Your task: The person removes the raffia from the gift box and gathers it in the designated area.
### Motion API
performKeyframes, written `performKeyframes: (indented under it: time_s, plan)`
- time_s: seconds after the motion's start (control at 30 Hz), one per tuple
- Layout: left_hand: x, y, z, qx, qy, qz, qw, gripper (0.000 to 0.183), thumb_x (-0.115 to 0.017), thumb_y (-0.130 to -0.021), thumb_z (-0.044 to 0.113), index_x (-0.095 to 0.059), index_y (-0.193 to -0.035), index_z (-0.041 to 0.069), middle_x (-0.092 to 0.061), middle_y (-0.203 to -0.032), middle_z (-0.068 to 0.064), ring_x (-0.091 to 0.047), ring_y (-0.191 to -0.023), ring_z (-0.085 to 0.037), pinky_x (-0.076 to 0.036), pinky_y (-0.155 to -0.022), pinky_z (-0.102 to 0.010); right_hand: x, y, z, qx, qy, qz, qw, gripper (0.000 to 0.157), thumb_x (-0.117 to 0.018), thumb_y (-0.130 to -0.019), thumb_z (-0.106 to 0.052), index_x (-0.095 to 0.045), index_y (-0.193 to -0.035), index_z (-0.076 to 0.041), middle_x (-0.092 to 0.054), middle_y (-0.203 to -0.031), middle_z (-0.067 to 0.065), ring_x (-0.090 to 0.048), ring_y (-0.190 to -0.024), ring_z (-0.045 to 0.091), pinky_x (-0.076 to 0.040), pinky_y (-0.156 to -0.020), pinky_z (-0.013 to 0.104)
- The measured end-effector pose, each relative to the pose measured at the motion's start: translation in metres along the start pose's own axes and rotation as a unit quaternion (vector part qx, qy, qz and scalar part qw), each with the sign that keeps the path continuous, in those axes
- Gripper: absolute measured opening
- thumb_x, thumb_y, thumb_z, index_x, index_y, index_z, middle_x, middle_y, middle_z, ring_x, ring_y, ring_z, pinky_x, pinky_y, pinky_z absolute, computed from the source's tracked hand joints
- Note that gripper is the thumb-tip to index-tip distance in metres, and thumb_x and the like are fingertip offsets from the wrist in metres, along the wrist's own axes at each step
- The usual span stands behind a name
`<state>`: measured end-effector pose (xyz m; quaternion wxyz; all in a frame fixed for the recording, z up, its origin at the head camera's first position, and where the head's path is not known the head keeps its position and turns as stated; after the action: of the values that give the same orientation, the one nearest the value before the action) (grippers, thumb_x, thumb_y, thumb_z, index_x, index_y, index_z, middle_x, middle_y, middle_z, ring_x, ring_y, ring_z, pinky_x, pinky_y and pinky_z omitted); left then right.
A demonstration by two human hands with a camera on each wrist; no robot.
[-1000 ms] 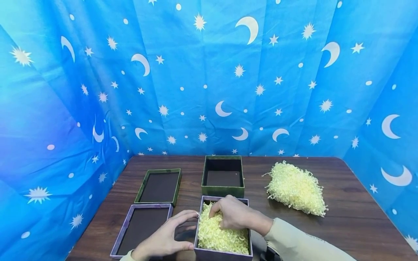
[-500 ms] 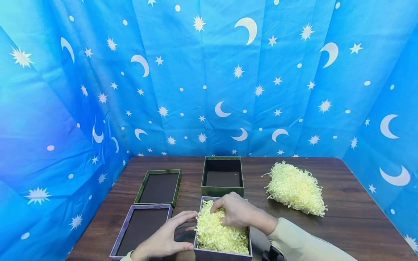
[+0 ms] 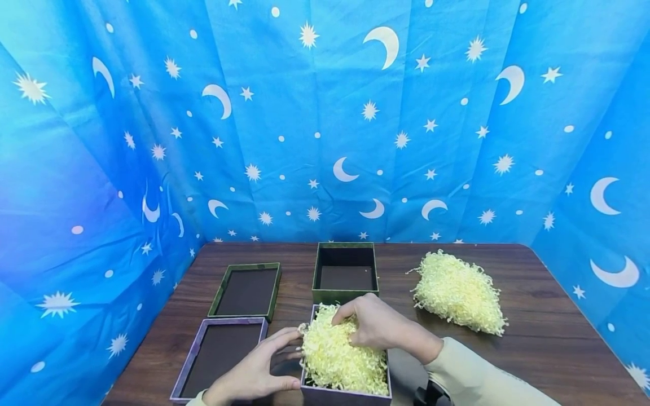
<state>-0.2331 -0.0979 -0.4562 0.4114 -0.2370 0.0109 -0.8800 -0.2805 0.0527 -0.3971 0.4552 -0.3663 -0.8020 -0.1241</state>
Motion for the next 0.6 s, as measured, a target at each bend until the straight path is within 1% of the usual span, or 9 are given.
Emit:
performKeyframes:
  time_s: [0.1,0.23,0.4,0.47,0.6]
  plan:
    - [0.000,0.000,-0.001,0.006,0.012,-0.003,0.9999,0.074,-0.077,-0.084,0.021,-0.038,-0.144,0.006,-0.038,-0.144,-0.015,-0.046,-0.131,-0.029,-0.049,-0.101,-0.033,0.003,0.001,0.000,0.001,-0.002,0.003,1.000,0.048,-0.067,-0.064,0.009,-0.076,-0.101,-0.020,-0.073,-0.102,-0.007,-0.067,-0.101,0.015,-0.057,-0.083,0.030]
    - [0.000,0.000,0.000,0.001,0.010,0.000,0.9999,0.074,-0.077,-0.084,0.021,-0.038,-0.145,0.005,-0.038,-0.144,-0.017,-0.045,-0.132,-0.030,-0.050,-0.101,-0.035,0.007,0.002,-0.001,0.004,-0.004,0.009,1.000,0.048,-0.067,-0.063,0.009,-0.076,-0.101,-0.019,-0.073,-0.102,-0.006,-0.067,-0.100,0.015,-0.057,-0.082,0.029]
    - [0.000,0.000,0.002,-0.013,0.000,0.004,0.9999,0.074,-0.077,-0.084,0.020,-0.038,-0.144,0.003,-0.040,-0.143,-0.017,-0.045,-0.132,-0.024,-0.051,-0.100,-0.035,0.012,0.003,-0.003,0.000,-0.003,0.013,1.000,0.047,-0.068,-0.065,0.009,-0.076,-0.102,-0.019,-0.074,-0.102,-0.005,-0.068,-0.100,0.016,-0.058,-0.081,0.029]
    - [0.000,-0.001,0.002,-0.012,-0.001,0.005,0.9999,0.074,-0.077,-0.084,0.021,-0.039,-0.144,0.004,-0.041,-0.143,-0.015,-0.045,-0.133,-0.023,-0.051,-0.100,-0.034,0.015,0.004,-0.004,-0.003,-0.004,0.016,1.000,0.047,-0.068,-0.066,0.008,-0.076,-0.102,-0.020,-0.074,-0.103,-0.005,-0.068,-0.100,0.016,-0.058,-0.081,0.029]
    - [0.000,0.000,0.002,-0.007,0.007,0.002,0.9999,0.073,-0.077,-0.085,0.021,-0.039,-0.145,0.005,-0.041,-0.143,-0.015,-0.046,-0.132,-0.028,-0.050,-0.100,-0.033,0.019,0.006,-0.005,-0.006,-0.004,0.025,1.000,0.047,-0.068,-0.065,0.008,-0.076,-0.102,-0.021,-0.074,-0.103,-0.006,-0.068,-0.100,0.016,-0.058,-0.081,0.029]
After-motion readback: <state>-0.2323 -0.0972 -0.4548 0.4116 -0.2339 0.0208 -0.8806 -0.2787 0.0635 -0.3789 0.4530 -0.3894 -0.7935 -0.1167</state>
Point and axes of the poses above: each hand's wrist, its own y-axis away from the middle knuckle, its own x-axis out of the back of the hand, z = x × y, the point moved 10 cm from there along -y, towards the middle knuckle
